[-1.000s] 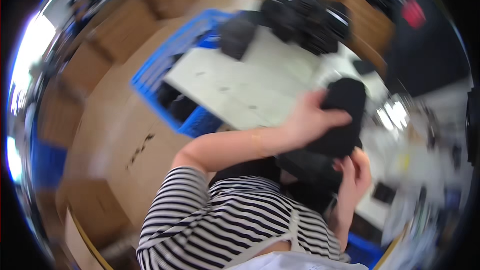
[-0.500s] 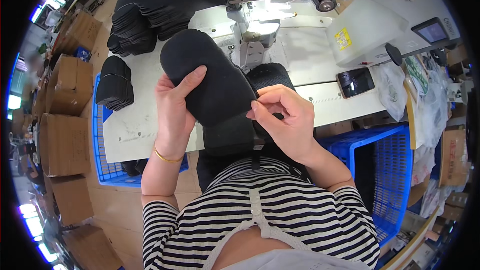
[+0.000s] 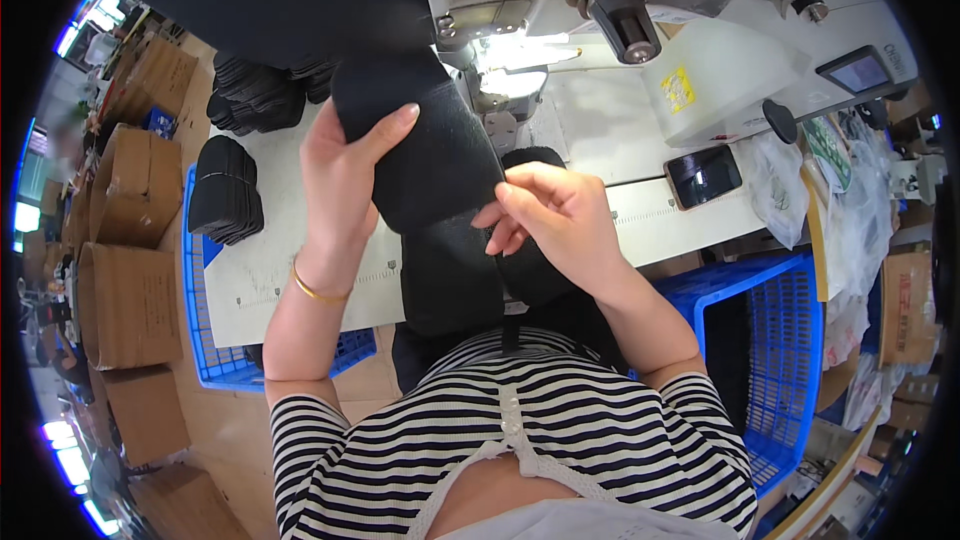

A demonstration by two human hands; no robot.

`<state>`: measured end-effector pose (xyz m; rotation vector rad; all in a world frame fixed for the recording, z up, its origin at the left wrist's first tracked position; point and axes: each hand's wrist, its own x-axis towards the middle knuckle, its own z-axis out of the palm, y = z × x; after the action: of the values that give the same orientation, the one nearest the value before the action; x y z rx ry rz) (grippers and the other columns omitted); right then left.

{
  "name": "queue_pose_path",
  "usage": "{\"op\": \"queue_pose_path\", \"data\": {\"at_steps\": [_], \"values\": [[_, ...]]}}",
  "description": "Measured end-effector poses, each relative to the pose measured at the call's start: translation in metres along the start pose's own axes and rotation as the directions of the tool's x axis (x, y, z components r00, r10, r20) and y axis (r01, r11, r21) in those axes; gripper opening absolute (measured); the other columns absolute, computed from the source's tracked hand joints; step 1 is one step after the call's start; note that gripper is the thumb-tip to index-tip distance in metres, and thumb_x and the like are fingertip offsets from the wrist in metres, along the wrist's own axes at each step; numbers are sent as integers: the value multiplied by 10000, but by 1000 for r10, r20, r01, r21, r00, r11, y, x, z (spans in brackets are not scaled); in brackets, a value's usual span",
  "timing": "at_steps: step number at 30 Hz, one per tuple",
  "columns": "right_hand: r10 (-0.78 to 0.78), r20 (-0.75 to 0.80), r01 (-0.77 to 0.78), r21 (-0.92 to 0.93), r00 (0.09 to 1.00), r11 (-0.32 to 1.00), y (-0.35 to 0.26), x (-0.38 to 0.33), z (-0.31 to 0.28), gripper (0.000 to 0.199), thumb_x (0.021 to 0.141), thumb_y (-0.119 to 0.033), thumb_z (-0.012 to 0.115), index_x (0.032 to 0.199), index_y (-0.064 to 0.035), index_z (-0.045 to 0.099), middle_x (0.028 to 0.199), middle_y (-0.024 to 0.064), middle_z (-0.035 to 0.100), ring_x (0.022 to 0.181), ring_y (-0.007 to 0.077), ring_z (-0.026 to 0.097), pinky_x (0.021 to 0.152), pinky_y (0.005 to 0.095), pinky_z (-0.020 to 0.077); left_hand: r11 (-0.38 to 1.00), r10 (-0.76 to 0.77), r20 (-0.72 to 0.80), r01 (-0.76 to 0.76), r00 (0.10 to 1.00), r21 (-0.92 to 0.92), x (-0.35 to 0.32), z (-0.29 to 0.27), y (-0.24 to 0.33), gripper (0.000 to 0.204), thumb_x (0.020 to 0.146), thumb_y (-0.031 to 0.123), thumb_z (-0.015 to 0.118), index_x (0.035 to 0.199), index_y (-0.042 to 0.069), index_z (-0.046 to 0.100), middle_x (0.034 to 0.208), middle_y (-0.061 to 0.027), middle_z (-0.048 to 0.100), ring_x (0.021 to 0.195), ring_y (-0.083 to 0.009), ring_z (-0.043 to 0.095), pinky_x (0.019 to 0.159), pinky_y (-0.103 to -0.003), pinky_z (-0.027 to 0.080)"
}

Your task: The person sews pieces of black fabric together using an industrial sewing machine.

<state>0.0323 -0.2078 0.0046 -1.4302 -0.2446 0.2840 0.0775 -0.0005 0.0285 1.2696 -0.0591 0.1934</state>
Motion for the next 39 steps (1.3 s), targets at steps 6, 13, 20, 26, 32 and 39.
{"op": "queue_pose_path", "data": {"at_steps": [6,13,20,26,32,39], "values": [[-39,-68,47,116,997,992,-7,22,-8,183,978,-108,548,940,41,647,800,139,728,588,144,688,494,223,512,939,-84,86,50,993,339,46,6,11,190,783,-21,782,943,-29,681,928,-80,703,787,-139,666,710,-287,556],[-92,-87,107,193,992,975,-4,31,-7,219,969,-128,542,865,35,642,774,158,725,542,145,663,464,226,501,922,-105,45,80,993,378,62,12,15,153,753,19,801,847,36,682,830,-20,666,742,-126,637,674,-286,513],[-75,-90,93,215,993,972,-1,29,-1,216,986,-128,531,876,27,635,770,154,718,537,141,657,474,221,493,922,-108,76,71,991,380,69,4,10,129,760,33,799,852,32,709,823,-21,679,735,-116,631,664,-278,502],[-123,-126,144,171,984,975,6,32,15,202,1004,-134,533,959,28,645,796,122,724,603,118,668,526,215,501,825,-111,18,82,994,559,72,-11,-6,221,752,134,844,875,10,709,887,-57,685,786,-168,639,705,-300,500],[-218,-228,238,65,949,969,9,28,16,188,961,-104,564,916,45,670,748,80,704,606,92,648,565,230,517,416,364,659,-748,658,518,20,10,7,450,653,121,872,1047,20,681,1104,-113,639,1054,-256,611,905,-358,499],[-211,-101,231,266,972,936,22,23,22,369,971,-87,538,1320,32,552,1186,91,655,1090,141,627,901,281,516,505,334,692,-741,640,443,19,-7,1,270,749,23,783,1012,12,722,1037,-115,687,906,-227,663,790,-321,544]]}}
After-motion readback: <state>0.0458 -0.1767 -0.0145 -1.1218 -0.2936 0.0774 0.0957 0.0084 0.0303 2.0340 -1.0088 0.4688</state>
